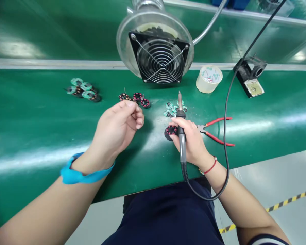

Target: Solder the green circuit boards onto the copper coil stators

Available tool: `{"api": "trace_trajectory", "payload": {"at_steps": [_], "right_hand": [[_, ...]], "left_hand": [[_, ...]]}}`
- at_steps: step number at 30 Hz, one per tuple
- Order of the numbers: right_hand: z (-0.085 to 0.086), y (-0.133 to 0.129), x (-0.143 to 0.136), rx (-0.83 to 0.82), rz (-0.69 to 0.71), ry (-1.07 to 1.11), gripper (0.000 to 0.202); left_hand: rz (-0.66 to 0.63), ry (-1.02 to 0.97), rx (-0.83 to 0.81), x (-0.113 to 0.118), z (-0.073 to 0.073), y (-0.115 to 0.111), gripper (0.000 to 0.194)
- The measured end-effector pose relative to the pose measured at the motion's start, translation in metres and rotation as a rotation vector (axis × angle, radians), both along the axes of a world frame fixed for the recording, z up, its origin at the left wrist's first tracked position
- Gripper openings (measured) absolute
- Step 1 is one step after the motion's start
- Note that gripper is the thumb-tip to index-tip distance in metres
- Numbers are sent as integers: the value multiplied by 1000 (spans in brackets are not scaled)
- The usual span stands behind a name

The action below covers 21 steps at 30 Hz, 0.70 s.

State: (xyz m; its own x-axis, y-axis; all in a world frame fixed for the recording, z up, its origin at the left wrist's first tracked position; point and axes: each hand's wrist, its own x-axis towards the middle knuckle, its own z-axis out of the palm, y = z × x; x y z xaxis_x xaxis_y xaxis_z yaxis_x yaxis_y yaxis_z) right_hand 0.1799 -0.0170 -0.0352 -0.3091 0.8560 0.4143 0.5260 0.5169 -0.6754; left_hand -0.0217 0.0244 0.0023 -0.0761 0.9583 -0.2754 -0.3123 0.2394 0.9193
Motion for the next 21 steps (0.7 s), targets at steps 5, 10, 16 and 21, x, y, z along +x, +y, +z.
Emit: {"api": "trace_trajectory", "payload": {"at_steps": [5, 10, 16, 21], "right_hand": [[0, 3, 1, -75, 56, -149, 43], [5, 3, 3, -45, 35, -130, 52], [9, -6, 2, -51, -113, 22, 47], [17, -15, -5, -75, -77, 53, 40]], "left_hand": [[23, 266, 185, -5, -10, 5, 15], [-165, 646, 359, -4, -16, 11, 5], [-481, 1114, 311, 18, -13, 26, 14], [-435, 1147, 203, 29, -18, 33, 9]]}}
